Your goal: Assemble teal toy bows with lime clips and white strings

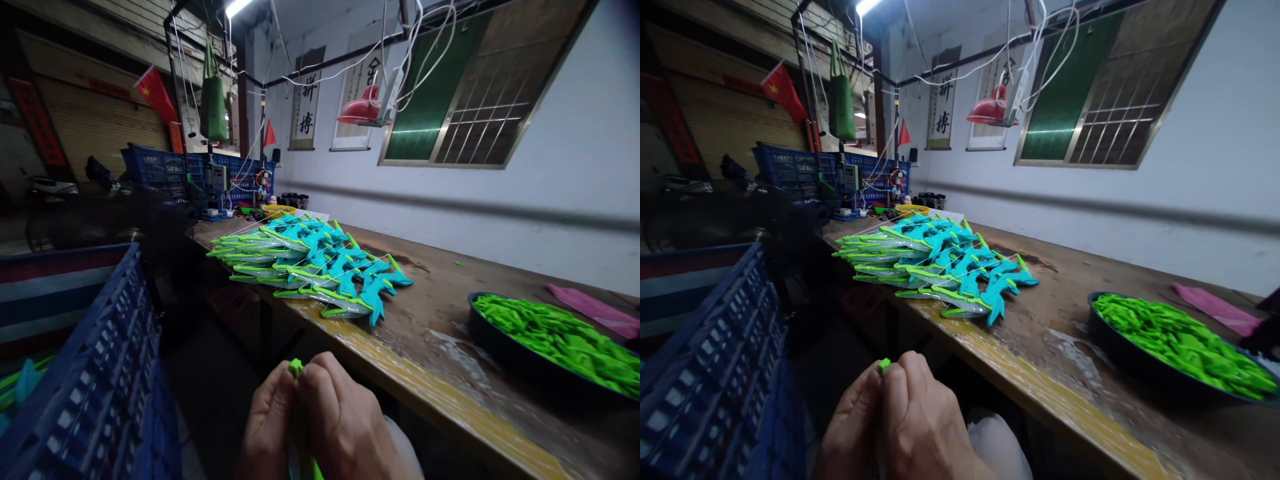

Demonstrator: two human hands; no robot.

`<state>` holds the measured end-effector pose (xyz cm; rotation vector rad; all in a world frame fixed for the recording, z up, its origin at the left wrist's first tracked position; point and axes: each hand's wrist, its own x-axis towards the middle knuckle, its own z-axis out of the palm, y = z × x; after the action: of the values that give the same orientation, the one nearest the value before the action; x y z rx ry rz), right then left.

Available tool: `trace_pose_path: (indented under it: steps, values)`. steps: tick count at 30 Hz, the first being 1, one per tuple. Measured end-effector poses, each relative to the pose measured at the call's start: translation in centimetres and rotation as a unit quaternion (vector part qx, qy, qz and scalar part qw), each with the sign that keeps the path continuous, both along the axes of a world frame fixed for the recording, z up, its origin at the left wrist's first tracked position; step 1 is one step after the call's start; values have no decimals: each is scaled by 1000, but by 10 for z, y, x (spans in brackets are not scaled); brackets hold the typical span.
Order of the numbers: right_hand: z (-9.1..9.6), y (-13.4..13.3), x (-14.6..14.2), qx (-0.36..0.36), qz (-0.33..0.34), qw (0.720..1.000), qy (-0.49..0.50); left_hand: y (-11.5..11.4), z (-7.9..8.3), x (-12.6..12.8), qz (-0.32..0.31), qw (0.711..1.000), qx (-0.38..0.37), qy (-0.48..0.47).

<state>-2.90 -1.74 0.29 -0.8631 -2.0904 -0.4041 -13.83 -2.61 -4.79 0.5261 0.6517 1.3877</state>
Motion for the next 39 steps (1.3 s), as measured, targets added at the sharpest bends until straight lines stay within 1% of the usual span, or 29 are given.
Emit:
trace_pose_path:
  steps: [2,4,7,9,11,13,15,17,18,20,22,24,26,27,28,29,31,32,33,34,36,39]
  values:
    - [2,2,4,-18,-8,1000,-23,-2,7,1,11,999,24,40]
    - [1,6,6,-11,-14,1000,-23,-4,16,1,34,990,51,124]
    - [-1,13,9,-2,6,1000,-16,-5,26,1,99,962,88,240]
    - [1,17,12,-6,25,1000,-10,-5,27,2,116,947,125,273]
    - [10,21,16,-8,29,999,11,-3,25,4,92,946,137,278]
    - [25,25,19,2,25,999,42,-2,20,6,52,955,120,267]
    - [39,28,22,18,19,997,72,-1,15,7,12,966,107,233]
    - [44,30,24,22,18,996,84,0,12,7,-27,974,106,199]
    - [42,29,24,12,17,997,80,0,11,6,-42,975,105,192]
    - [31,26,24,-27,18,997,74,0,11,4,-56,975,89,196]
    - [15,21,24,-69,20,993,96,0,12,1,-44,975,66,208]
    - [2,13,24,-113,44,983,135,0,12,-3,-27,976,54,212]
    - [-3,4,27,-179,108,963,171,0,10,-5,-20,978,44,203]
    - [-4,1,28,-225,146,945,188,1,9,-6,-15,980,39,194]
    - [-3,-2,30,-275,179,920,214,1,9,-7,-13,982,33,187]
    - [-2,-4,31,-329,200,889,249,1,8,-8,-12,983,29,182]
    - [-1,-5,34,-428,207,814,334,1,9,-8,-15,981,38,191]
    - [-1,-4,35,-462,201,779,373,0,11,-8,-20,978,49,201]
    - [-1,-3,35,-482,197,752,404,0,12,-7,-25,976,60,210]
    - [-1,-1,35,-494,196,734,423,-1,14,-7,-29,974,71,214]
    - [1,3,35,-507,197,718,433,-3,16,-6,-31,973,79,213]
    - [10,7,38,-553,195,698,411,-4,16,-6,-35,979,43,194]
